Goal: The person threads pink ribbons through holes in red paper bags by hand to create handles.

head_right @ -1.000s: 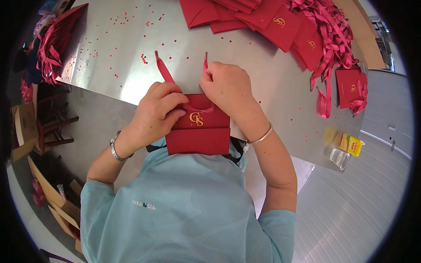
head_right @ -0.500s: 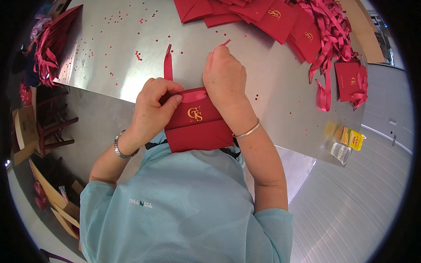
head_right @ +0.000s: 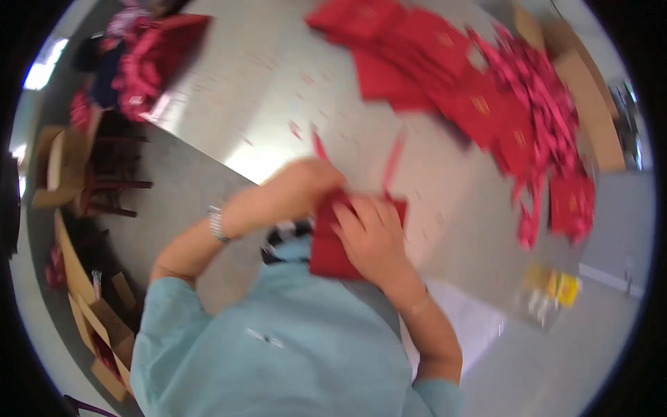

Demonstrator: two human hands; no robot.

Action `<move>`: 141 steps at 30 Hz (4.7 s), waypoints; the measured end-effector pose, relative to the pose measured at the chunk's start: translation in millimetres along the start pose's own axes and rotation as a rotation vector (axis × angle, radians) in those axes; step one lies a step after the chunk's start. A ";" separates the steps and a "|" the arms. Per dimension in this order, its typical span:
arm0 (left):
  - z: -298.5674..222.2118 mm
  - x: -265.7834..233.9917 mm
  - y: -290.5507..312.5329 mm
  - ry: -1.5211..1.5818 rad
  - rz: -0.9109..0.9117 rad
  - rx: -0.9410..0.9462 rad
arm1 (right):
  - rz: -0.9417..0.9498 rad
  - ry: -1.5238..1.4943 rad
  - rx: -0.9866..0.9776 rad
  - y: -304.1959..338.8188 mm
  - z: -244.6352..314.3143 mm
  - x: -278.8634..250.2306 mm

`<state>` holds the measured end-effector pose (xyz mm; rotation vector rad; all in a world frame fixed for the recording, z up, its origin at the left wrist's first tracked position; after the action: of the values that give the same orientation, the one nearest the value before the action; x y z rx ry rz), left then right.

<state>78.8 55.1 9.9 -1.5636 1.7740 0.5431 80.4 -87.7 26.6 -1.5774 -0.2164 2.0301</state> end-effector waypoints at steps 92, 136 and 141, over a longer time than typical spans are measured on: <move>-23.8 35.6 -66.6 0.172 0.120 -0.408 | -0.176 -0.235 0.640 36.2 -65.8 -38.0; -9.9 38.6 -34.6 0.423 0.194 -0.381 | 0.410 0.176 0.426 -19.4 -39.9 -9.4; -6.6 36.9 -32.8 0.397 0.179 -0.352 | 0.433 0.136 0.412 -20.1 -50.7 -10.1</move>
<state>108.3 19.3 -8.2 -1.8602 2.2266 0.6978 135.8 -86.4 29.1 -1.5744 0.6063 2.0850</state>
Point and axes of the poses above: each hand's wrist, its own y-axis away from the middle knuckle, its own x-axis out of the palm, z = x × y, the point moved 6 cm from there along -y, towards the middle knuckle, and after that the axes turned 7 degrees about -x, right-handed, at the moved point
